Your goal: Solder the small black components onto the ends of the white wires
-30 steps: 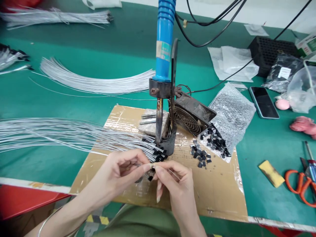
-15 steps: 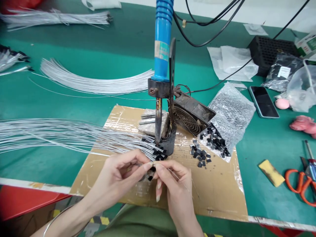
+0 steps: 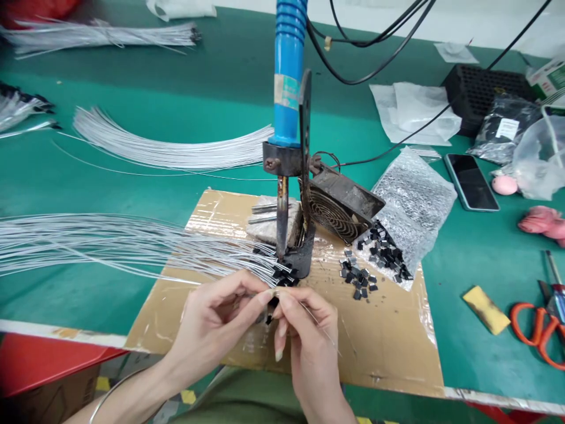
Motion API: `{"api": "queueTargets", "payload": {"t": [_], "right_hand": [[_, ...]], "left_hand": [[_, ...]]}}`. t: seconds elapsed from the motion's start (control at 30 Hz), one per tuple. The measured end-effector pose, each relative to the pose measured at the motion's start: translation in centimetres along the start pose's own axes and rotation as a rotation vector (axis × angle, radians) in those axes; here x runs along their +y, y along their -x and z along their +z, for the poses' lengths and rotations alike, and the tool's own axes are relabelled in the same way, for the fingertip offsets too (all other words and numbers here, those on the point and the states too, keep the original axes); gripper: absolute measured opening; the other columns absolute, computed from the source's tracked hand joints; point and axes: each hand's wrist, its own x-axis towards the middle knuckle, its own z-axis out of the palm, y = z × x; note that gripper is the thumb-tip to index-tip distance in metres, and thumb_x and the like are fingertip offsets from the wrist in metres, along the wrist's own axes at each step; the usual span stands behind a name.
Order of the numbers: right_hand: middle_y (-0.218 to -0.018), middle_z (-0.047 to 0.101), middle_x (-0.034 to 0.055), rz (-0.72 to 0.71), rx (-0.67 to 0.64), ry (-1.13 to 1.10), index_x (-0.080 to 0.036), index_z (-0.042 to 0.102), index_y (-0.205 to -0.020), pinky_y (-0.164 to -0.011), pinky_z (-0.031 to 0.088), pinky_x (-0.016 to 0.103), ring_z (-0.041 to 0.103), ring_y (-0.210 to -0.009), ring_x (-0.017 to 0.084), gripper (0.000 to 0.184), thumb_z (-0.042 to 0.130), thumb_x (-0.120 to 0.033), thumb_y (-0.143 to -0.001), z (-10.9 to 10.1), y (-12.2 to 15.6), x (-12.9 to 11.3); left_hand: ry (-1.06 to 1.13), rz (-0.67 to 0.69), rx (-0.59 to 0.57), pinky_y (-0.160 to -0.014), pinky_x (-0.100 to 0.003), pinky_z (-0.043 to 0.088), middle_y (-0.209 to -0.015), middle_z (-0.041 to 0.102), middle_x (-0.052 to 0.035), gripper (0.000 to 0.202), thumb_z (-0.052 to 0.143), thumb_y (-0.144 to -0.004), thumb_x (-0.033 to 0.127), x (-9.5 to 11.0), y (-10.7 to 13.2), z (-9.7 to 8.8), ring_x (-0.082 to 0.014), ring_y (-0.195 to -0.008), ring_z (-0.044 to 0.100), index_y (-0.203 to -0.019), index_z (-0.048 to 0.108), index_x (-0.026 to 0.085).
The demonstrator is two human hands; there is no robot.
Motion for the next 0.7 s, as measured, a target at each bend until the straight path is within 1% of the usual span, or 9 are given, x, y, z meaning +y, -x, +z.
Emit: {"api": "queueTargets", "payload": {"t": [0.13, 0.2, 0.27, 0.33, 0.5, 0.6, 0.7], "right_hand": [[-0.066, 0.07, 0.0014, -0.023, 0.001, -0.034, -0.019, 0.087, -0.085, -0.035, 0.046, 0.018, 0.051, -0.043, 0.008, 0.027, 0.091, -0.046, -0.084, -0.1, -0.1, 0.3], [-0.068, 0.072, 0.0018, -0.018, -0.019, -0.057, -0.021, 0.089, -0.089, -0.038, 0.051, 0.018, 0.055, -0.045, 0.009, 0.027, 0.091, -0.048, -0.085, -0.2, -0.2, 0.4], [-0.071, 0.073, 0.0018, -0.011, -0.04, -0.063, -0.023, 0.09, -0.093, -0.041, 0.055, 0.018, 0.06, -0.048, 0.009, 0.027, 0.09, -0.049, -0.087, -0.4, -0.2, 0.4], [-0.073, 0.075, 0.0015, -0.01, -0.032, -0.04, -0.024, 0.091, -0.095, -0.045, 0.057, 0.018, 0.062, -0.05, 0.008, 0.025, 0.09, -0.048, -0.088, -0.4, 0.0, 0.3], [-0.068, 0.075, -0.0015, -0.075, 0.081, 0.051, -0.026, 0.09, -0.09, -0.05, 0.059, 0.016, 0.064, -0.05, 0.007, 0.019, 0.093, -0.044, -0.086, -0.1, 0.5, 0.1], [-0.066, 0.076, -0.0016, -0.118, 0.05, 0.081, -0.027, 0.09, -0.09, -0.051, 0.06, 0.016, 0.066, -0.049, 0.008, 0.017, 0.092, -0.043, -0.088, -0.2, 0.3, 0.3], [-0.068, 0.077, -0.0012, -0.147, 0.015, 0.082, -0.027, 0.091, -0.09, -0.049, 0.06, 0.016, 0.066, -0.048, 0.008, 0.016, 0.091, -0.042, -0.089, -0.5, 0.1, 0.5]], "left_hand": [[0.068, 0.005, 0.015, -0.048, -0.023, 0.033, -0.062, 0.066, -0.0011, 0.031, 0.066, -0.103, 0.041, -0.6, 0.1, 0.2, -0.0112, -0.051, 0.05, -0.083, 0.072, 0.018], [0.113, -0.015, 0.013, -0.05, -0.023, 0.036, -0.063, 0.068, -0.0016, 0.031, 0.067, -0.102, 0.041, -0.8, 0.1, 0.2, -0.0114, -0.051, 0.052, -0.083, 0.071, 0.017], [0.142, -0.039, 0.013, -0.051, -0.022, 0.038, -0.065, 0.069, -0.0021, 0.03, 0.068, -0.101, 0.041, -0.7, 0.0, 0.2, -0.0113, -0.052, 0.053, -0.083, 0.07, 0.017], [0.143, -0.051, 0.018, -0.05, -0.022, 0.037, -0.065, 0.068, -0.0021, 0.029, 0.068, -0.1, 0.04, -0.3, -0.1, 0.0, -0.0112, -0.053, 0.052, -0.083, 0.071, 0.017], [0.087, -0.068, 0.019, -0.049, -0.022, 0.036, -0.061, 0.064, -0.0013, 0.025, 0.069, -0.096, 0.036, 0.9, -0.4, -0.1, -0.011, -0.051, 0.048, -0.081, 0.071, 0.016], [0.058, -0.045, 0.048, -0.047, -0.021, 0.035, -0.057, 0.061, 0.0001, 0.024, 0.069, -0.095, 0.034, 1.0, -0.4, -0.1, -0.0105, -0.049, 0.046, -0.079, 0.071, 0.016], [0.029, 0.0, 0.063, -0.045, -0.021, 0.032, -0.056, 0.061, -0.0002, 0.024, 0.067, -0.095, 0.033, 0.8, -0.4, -0.1, -0.0104, -0.048, 0.047, -0.078, 0.071, 0.016]]}}
